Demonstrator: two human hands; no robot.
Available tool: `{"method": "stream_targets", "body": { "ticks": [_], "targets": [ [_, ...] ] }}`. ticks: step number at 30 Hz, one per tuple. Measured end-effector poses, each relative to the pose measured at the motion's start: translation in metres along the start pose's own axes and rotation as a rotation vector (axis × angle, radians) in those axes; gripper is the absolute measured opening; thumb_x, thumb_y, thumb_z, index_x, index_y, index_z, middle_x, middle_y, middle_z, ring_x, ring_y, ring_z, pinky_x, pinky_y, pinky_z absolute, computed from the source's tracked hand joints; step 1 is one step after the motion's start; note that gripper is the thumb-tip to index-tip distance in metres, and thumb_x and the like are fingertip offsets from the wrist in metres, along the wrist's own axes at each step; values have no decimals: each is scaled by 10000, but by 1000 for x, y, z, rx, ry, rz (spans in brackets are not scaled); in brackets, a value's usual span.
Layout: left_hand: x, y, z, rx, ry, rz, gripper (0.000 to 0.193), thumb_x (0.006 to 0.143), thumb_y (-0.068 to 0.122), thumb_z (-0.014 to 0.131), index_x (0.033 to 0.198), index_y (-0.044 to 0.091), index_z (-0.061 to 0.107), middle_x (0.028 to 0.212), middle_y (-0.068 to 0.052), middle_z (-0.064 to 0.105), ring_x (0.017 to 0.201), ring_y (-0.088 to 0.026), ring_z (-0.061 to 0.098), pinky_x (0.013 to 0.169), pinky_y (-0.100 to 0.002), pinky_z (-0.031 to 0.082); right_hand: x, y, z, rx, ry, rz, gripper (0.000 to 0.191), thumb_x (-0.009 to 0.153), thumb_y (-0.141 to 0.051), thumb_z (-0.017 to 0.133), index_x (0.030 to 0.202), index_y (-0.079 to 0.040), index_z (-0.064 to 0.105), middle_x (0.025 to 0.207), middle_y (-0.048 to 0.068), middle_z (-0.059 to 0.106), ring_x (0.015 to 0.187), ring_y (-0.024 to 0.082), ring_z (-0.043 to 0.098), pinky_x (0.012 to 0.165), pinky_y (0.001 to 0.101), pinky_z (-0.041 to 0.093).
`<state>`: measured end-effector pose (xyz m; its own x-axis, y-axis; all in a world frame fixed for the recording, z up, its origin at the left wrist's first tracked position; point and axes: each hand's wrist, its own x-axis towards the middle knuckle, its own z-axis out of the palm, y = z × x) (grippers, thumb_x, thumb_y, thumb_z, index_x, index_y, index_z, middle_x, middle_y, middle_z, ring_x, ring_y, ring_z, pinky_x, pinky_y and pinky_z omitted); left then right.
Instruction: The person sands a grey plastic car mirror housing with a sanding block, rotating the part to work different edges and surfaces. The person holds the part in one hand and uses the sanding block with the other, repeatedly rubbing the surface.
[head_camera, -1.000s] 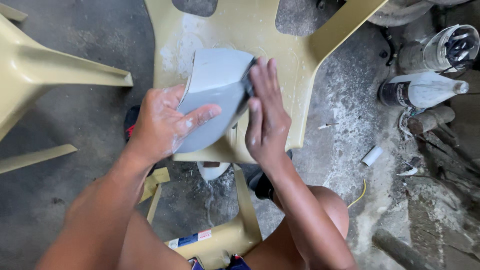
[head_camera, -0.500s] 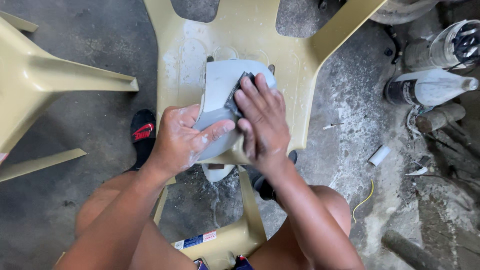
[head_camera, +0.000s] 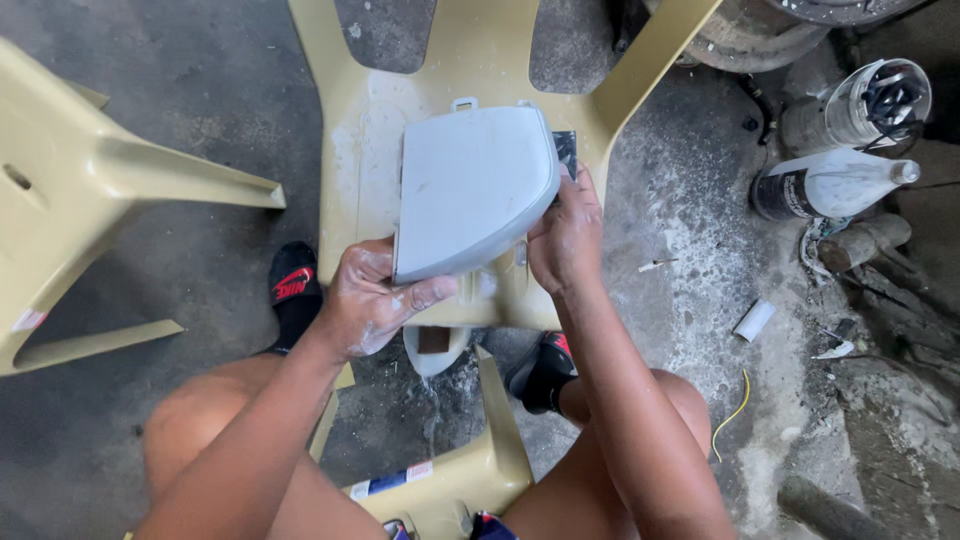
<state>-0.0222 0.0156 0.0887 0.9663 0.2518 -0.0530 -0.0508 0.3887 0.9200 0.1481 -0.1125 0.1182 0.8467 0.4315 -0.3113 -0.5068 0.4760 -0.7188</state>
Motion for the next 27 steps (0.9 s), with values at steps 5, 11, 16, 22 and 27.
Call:
{"method": "stream_targets", "body": {
  "ticks": [5, 11, 16, 22, 27],
  "targets": [
    [-26, -20, 25, -155, 9, -68, 159, 854, 66, 821, 992, 13, 762, 845, -5, 714, 737, -89, 593, 672, -278, 488, -38, 7, 5, -143, 66, -211, 318, 1053, -148, 538, 1361, -70, 520, 1198, 90, 675, 1044, 159, 661, 921, 318, 555],
    [-64, -35, 46, -209, -79, 44, 158, 811, 31, 838, 828, 66, 685, 811, 27, 685, 764, -65, 584, 748, -259, 486, -69, -6, -16, -476, -66, -373, 322, 1138, -248, 470, 1386, -49, 522, 1163, 56, 672, 992, 105, 637, 881, 261, 542],
    [-93, -19, 66, -276, -115, 8, 543, 781, 169, 906, 1243, 19, 664, 1103, -45, 695, 1062, -150, 614, 956, -324, 503, -87, -23, -35, -340, -150, -411, 288, 1109, -191, 520, 1324, -2, 549, 1091, 61, 668, 936, 123, 641, 840, 269, 545],
    [-128, 69, 91, -104, 44, 243, 1160, 686, 461, 973, 1549, 112, 280, 1515, -63, 415, 1409, -239, 456, 1203, -409, 373, -110, -41, -53, -662, -266, -399, 268, 1023, -144, 545, 1208, 12, 661, 1013, 58, 678, 848, 97, 609, 770, 234, 517],
    [-131, 129, 96, 748, -264, 221, 674, 721, 489, 918, 1179, 46, 699, 1191, -119, 722, 1160, -263, 705, 1020, -387, 547, -123, -54, -47, -859, -601, -297, 255, 960, -141, 570, 1101, 15, 714, 1009, 90, 707, 724, 93, 594, 636, 225, 484]
  ]
}}
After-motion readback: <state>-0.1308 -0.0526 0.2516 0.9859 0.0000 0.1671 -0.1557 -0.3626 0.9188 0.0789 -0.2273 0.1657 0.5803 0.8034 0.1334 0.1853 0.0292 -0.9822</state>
